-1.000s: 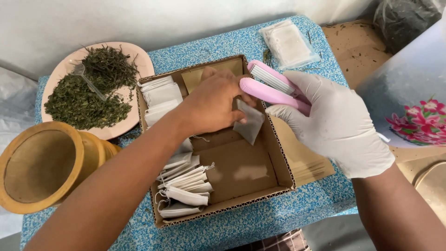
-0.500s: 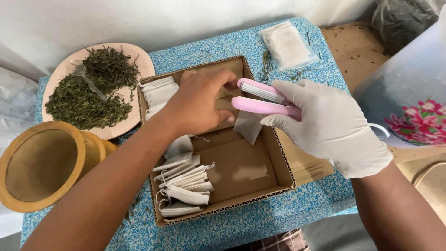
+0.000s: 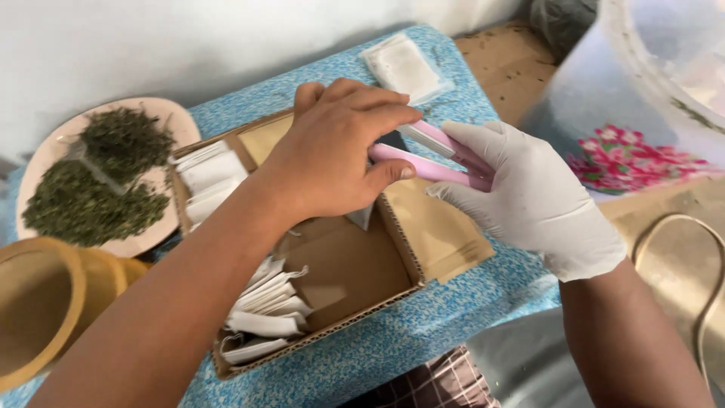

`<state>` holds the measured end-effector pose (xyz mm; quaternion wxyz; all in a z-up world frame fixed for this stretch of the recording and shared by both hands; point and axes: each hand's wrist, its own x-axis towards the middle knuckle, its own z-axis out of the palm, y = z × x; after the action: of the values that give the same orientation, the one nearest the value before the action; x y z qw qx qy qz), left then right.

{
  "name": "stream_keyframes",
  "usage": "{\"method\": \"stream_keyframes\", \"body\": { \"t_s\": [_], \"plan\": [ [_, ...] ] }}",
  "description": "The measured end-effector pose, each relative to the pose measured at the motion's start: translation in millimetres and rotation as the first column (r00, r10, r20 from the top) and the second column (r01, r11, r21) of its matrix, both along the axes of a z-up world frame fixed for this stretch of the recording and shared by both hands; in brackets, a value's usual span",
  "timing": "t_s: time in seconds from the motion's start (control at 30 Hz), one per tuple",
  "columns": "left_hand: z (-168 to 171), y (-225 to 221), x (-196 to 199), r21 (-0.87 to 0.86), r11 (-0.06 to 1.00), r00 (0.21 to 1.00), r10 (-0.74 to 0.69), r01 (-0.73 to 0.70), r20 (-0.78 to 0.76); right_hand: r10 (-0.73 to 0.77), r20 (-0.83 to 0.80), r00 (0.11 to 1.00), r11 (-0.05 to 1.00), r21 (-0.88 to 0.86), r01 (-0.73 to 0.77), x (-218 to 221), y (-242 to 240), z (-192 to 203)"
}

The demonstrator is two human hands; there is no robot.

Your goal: The person is sealing individual tea bags using a handheld heat sealer and then organizing them into a cardboard box.

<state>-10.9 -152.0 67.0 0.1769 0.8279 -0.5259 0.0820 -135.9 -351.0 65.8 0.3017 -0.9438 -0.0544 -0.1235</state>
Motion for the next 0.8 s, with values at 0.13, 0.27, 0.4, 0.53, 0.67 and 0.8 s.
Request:
{"method": "stream_keyframes", "body": {
  "t_s": [0.13,0.27,0.4,0.53,0.67,0.8],
  "plan": [
    [-0.1,-54.0,-2.8,0.189,0.981,0.995,0.03,-0.048,0.094,-0.226,0.001,0.974,0.97,-0.093,0.225,-6.1,-19.2,-21.1],
    [-4.6,-94.8,-11.2,0.373,0.928,0.999,0.008,-0.027,0.053,-0.448,-0.14,0.883,0.868,-0.306,0.391,-13.0,-42.0,-53.1],
    [-56.2,-120.6,6.3,0.56,0.824,0.993,0.113,-0.081,-0.022,-0.522,-0.265,0.811,0.814,-0.439,0.38,-7.7,-56.2,-78.1],
    [-35.0,-124.5,-6.6,0.68,0.733,0.955,0.218,-0.022,-0.204,-0.523,-0.372,0.767,0.82,-0.466,0.333,-4.7,-56.6,-81.9],
    [-52.2,-129.5,1.3,0.679,0.732,0.948,0.249,-0.051,-0.197,-0.452,-0.029,0.891,0.743,-0.564,0.359,-12.4,-61.5,-91.6],
    [-67.7,-132.9,5.0,0.623,0.779,0.961,0.219,-0.068,-0.169,-0.252,0.091,0.963,0.874,-0.405,0.267,-17.1,-56.3,-83.7]
  ]
}}
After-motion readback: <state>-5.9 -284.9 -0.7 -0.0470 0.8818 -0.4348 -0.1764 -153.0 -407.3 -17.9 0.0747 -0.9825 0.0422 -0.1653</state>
